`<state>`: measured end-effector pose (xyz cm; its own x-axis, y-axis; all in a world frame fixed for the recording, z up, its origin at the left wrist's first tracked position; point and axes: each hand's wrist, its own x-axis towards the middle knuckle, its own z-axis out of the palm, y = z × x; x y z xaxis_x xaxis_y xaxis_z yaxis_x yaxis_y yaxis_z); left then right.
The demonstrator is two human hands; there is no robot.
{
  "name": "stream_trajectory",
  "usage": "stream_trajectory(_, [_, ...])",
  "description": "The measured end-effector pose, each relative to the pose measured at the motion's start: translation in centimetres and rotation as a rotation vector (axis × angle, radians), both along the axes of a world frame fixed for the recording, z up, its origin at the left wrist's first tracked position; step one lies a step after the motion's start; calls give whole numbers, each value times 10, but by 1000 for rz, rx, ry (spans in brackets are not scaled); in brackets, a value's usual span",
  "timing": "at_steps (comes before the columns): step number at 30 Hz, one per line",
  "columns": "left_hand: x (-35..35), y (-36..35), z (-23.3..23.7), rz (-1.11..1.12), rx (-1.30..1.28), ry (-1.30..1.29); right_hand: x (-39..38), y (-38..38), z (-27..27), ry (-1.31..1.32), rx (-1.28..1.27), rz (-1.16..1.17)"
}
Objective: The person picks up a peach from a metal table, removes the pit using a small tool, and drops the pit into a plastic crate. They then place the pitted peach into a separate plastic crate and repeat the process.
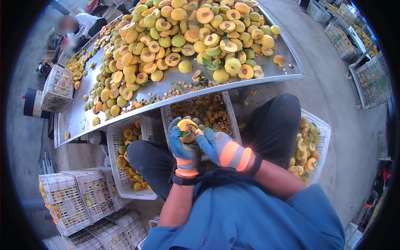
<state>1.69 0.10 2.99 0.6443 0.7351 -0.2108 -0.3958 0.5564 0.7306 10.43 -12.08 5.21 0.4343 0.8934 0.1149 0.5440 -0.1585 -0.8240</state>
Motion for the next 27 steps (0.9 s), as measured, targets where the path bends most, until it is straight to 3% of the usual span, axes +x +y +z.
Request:
stream_trajectory(2, [2, -7, -4, 46, 158, 71, -7, 1, -12, -100, 0, 6])
stream_trajectory(4, [3, -12, -5, 98, 261, 161, -10, 3, -26, -414, 106, 63])
stream_trajectory(9, [2, -24, -16, 183, 521, 289, 3, -3, -27, -180, 111, 230])
stream_trajectory(16, [-6, -26, -14, 116, 433, 265, 11, 0, -39, 93, 8, 263])
stream_trajectory(19, [-4, -24, -25, 161, 221, 183, 7, 1, -47, 2, 70, 241])
stream_trajectory(21, [-7, -18, -34, 141, 385, 219, 8, -1, -36, 374, 1, 246])
stream_trajectory(23, [-12, -19, -41, 141, 447, 232, 6, -3, -36, 405, -3, 257])
stream_trajectory(25, [-9, -21, -39, 158, 422, 210, 6, -2, -46, 83, 69, 273])
stream_trajectory(27, [-5, -25, -40, 197, 461, 247, 3, 0, -48, 50, 2, 234])
